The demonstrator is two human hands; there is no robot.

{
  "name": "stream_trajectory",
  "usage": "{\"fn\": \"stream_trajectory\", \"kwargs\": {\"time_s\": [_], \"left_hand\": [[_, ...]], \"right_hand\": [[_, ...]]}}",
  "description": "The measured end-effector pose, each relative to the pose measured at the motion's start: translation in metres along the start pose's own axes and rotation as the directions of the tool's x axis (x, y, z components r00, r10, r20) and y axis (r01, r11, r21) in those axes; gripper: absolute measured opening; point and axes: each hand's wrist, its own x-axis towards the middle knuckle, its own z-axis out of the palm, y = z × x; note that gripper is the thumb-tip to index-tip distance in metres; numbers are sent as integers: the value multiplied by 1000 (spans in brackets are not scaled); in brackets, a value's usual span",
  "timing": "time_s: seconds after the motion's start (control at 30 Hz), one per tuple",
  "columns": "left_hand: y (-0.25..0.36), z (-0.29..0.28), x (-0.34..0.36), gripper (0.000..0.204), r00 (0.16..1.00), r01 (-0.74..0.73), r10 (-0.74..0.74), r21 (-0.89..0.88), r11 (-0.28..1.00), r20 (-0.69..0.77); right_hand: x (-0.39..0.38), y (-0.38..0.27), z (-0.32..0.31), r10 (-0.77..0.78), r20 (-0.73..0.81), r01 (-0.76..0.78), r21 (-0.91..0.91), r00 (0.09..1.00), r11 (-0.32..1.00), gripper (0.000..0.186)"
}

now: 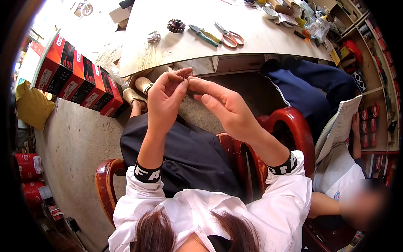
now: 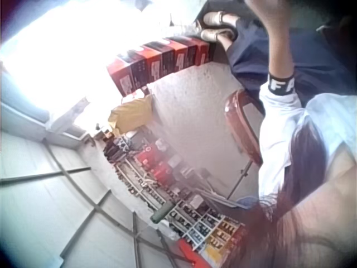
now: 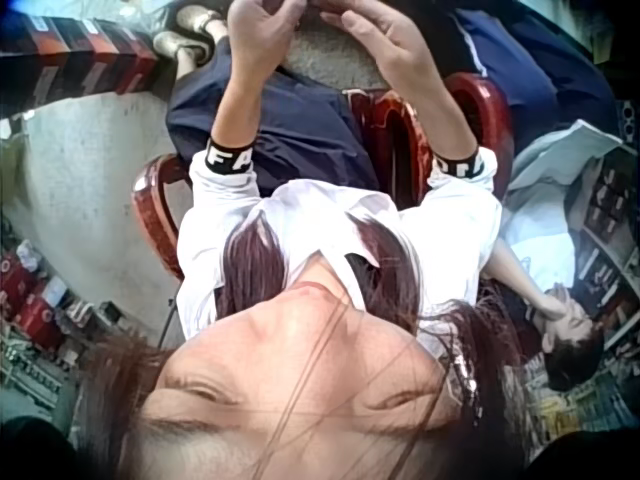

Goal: The person sits at a workbench and manipulates a motor stator, using pliers to adjust copper windings and trim excess wire. They handle the stator with both hands, rotating it to access different sections, and use pliers to pull and cut wires. The person also handles small metal rings and other components on the table.

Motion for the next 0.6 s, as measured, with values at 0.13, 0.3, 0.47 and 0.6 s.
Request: {"fn": "stream_trajectory", "kwargs": {"time_s": [0.13,0.3,0.47,0.6], "left_hand": [[6,-2,-2,7,994,65,-66,19,998,82],[8,1,-8,12,990,82,-99,167,983,98],[4,13,-15,24,996,-78,63,271,959,66],[-6,14,-17,30,981,-192,166,391,900,100]], "right_hand": [[4,3,-5,-86,-54,72,-219,995,973,36],[5,3,-1,-5,-93,-6,-121,996,993,34],[5,2,-6,68,-68,-79,-181,995,980,32],[5,8,-10,114,-72,-123,-132,991,984,32]]}}
